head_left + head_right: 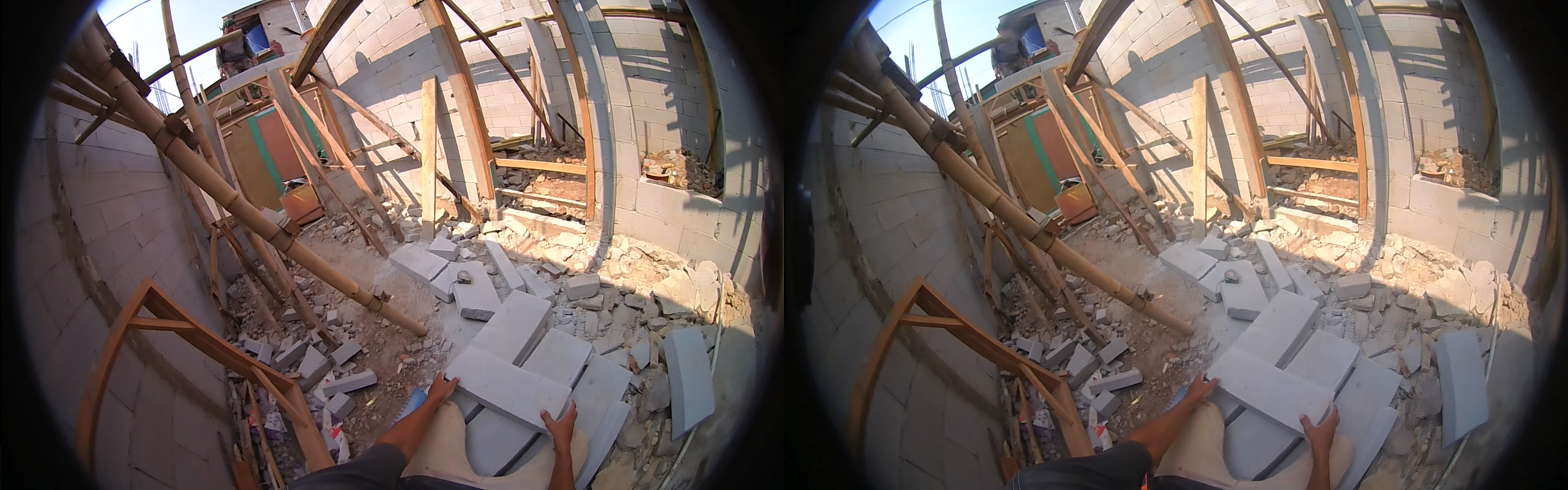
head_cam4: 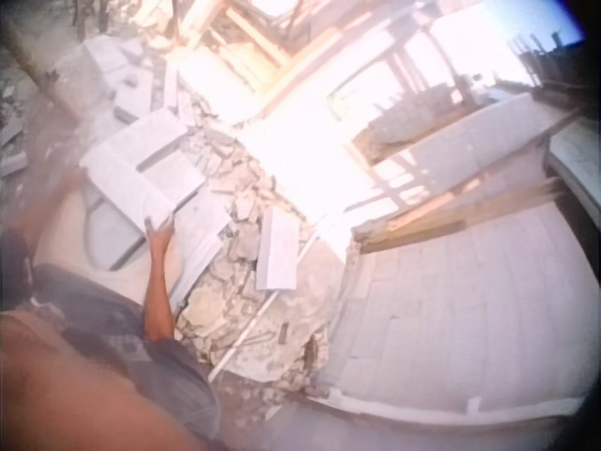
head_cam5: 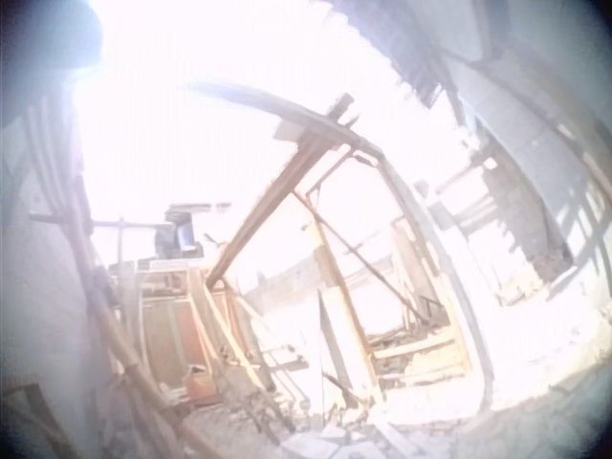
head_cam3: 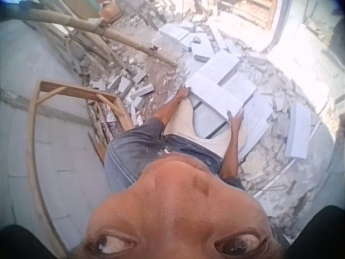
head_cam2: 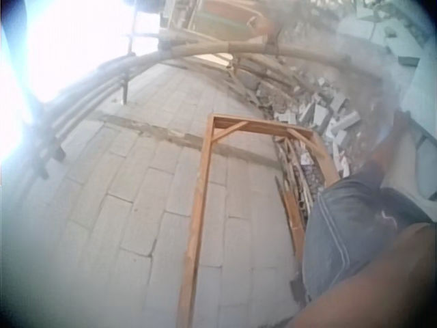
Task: The person uses a saw to cut lightweight concrete building blocks, then hands a block to another person at a construction site.
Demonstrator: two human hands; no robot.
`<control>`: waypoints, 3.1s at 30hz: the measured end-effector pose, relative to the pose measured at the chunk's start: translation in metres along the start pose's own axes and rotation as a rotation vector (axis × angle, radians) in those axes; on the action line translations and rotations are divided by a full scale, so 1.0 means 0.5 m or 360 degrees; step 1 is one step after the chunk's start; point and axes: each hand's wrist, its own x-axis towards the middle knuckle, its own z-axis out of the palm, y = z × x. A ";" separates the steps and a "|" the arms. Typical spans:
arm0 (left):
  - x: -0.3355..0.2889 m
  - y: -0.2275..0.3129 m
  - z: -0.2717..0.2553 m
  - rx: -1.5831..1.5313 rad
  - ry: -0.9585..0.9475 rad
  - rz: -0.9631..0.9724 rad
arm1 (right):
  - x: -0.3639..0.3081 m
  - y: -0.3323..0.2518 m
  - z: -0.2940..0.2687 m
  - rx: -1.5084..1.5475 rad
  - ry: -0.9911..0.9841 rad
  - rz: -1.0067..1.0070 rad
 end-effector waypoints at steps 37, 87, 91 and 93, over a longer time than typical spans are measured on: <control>0.198 0.297 0.082 0.1014 0.0289 0.0755 | 0.295 -0.262 0.222 -0.1638 -0.0597 -0.0707; 0.072 0.406 -0.869 0.0608 -0.0958 -0.0970 | 0.603 -0.681 0.385 -0.1891 -0.1644 0.0589; 0.114 0.452 -0.908 -0.0094 -0.0973 -0.1532 | 0.650 -0.720 0.378 -0.1923 -0.1615 0.0777; 0.122 0.429 -0.902 0.0064 -0.0702 -0.0598 | 0.659 -0.762 0.373 -0.1955 -0.1651 0.0843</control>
